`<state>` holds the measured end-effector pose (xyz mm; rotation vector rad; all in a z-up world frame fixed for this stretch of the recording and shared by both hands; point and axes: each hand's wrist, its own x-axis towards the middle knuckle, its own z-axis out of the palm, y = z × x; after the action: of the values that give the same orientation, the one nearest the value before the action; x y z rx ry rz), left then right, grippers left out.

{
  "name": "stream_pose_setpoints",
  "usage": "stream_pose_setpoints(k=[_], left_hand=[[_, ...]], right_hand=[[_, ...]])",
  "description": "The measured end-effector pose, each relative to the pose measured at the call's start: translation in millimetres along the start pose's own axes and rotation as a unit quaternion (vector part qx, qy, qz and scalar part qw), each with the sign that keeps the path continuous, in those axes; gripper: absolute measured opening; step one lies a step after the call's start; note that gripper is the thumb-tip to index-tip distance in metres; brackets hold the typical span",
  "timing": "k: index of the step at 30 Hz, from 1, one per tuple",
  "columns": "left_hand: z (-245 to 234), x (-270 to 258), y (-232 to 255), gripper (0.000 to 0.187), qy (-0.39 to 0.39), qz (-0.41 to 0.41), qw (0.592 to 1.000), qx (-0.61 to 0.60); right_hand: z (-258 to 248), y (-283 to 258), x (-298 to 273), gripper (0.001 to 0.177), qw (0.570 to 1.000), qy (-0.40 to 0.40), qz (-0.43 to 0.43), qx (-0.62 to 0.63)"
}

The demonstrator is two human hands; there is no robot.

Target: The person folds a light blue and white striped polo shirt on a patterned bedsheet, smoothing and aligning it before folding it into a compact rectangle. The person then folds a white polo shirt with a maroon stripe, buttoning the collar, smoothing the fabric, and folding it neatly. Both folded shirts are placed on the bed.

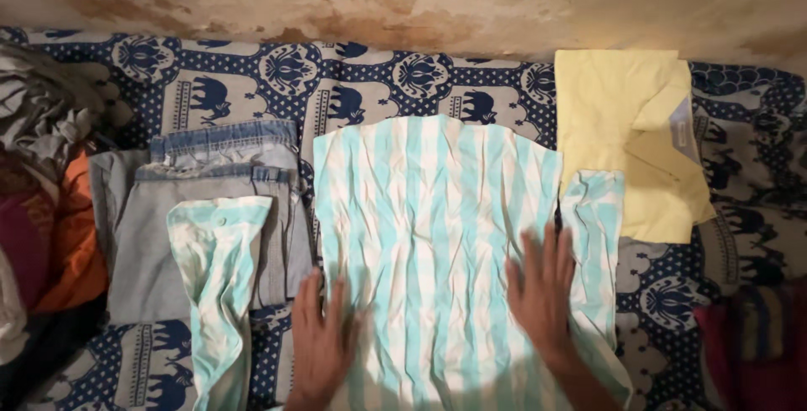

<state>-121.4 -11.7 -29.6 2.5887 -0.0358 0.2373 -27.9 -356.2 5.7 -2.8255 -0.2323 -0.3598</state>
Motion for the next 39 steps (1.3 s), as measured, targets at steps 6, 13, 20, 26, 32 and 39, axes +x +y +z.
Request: stream_pose_setpoints(k=[6,13,20,26,32,39], left_hand=[[4.3,-139.2,-84.6,0.078,-0.173,0.089,0.976,0.102],[-32.5,-195.8,-160.1,0.081,-0.187,0.052,0.968,0.159],[-29.8,-138.0,4.6,0.079,-0.1,0.097,0.99,-0.004],[-36.0,-174.1,10.4,0.076,-0.118,0.086,0.988,0.051],[-89.1,-224.4,-16.3,0.074,-0.162,0.059,0.98,0.098],[-73.5,-287.4,30.7,0.07,-0.258,0.159,0.953,0.009]], right_hand=[[8.2,24.4,-156.9,0.062,0.999,-0.019,-0.032,-0.024],[-36.9,104.2,-220.5,0.065,0.994,-0.069,-0.023,-0.083],[-33.8,-4.1,-202.4,0.066,0.997,-0.038,-0.061,0.002],[-33.5,3.0,-256.2,0.07,0.994,-0.1,0.018,-0.038],[-69.5,41.6,-315.4,0.067,0.979,-0.156,0.066,-0.113],[-66.7,-15.5,-381.8,0.062,0.987,-0.161,-0.017,-0.009]])
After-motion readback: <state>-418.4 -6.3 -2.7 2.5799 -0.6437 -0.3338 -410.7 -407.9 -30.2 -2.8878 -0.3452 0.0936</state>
